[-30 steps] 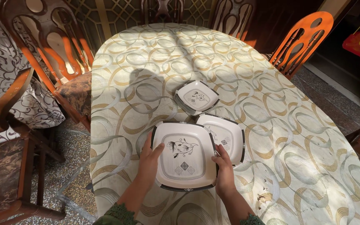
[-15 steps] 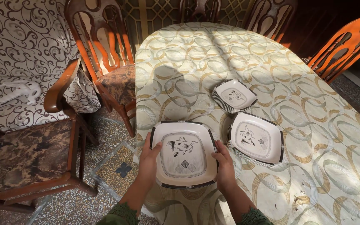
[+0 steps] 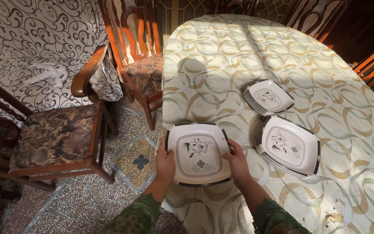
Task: Setting a dining table by arranging multiple plates in various positions.
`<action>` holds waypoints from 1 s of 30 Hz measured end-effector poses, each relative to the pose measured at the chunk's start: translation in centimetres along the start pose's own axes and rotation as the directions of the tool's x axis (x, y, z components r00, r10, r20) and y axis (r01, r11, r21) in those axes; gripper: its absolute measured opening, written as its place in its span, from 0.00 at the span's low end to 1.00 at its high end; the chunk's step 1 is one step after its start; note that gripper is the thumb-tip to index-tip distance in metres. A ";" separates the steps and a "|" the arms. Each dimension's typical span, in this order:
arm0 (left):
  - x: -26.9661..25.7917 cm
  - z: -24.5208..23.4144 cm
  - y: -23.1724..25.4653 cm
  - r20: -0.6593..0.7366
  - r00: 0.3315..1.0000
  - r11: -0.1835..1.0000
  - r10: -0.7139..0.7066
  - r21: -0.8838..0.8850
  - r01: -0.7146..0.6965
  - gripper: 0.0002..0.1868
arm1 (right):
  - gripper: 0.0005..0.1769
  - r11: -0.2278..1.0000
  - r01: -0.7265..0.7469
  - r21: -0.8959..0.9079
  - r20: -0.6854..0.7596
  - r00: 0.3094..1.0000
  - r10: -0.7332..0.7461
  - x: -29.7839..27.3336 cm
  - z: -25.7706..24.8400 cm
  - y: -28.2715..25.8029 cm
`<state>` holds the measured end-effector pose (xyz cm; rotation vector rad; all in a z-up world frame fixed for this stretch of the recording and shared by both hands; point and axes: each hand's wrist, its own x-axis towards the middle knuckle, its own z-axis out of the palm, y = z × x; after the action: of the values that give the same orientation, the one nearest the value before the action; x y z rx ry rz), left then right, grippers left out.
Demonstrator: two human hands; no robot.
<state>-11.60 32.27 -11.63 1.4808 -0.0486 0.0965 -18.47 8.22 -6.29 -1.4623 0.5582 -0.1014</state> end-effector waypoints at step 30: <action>0.6 3.4 -4.5 0.007 1.000 0.947 -0.023 0.321 0.019 0.40 | 0.41 0.999 -0.053 0.008 0.073 0.996 0.053 4.0 -2.1 2.6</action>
<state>-10.46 28.53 -15.68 1.8077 -0.0262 0.0817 -16.55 5.05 -9.99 -1.4345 0.5356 -0.0088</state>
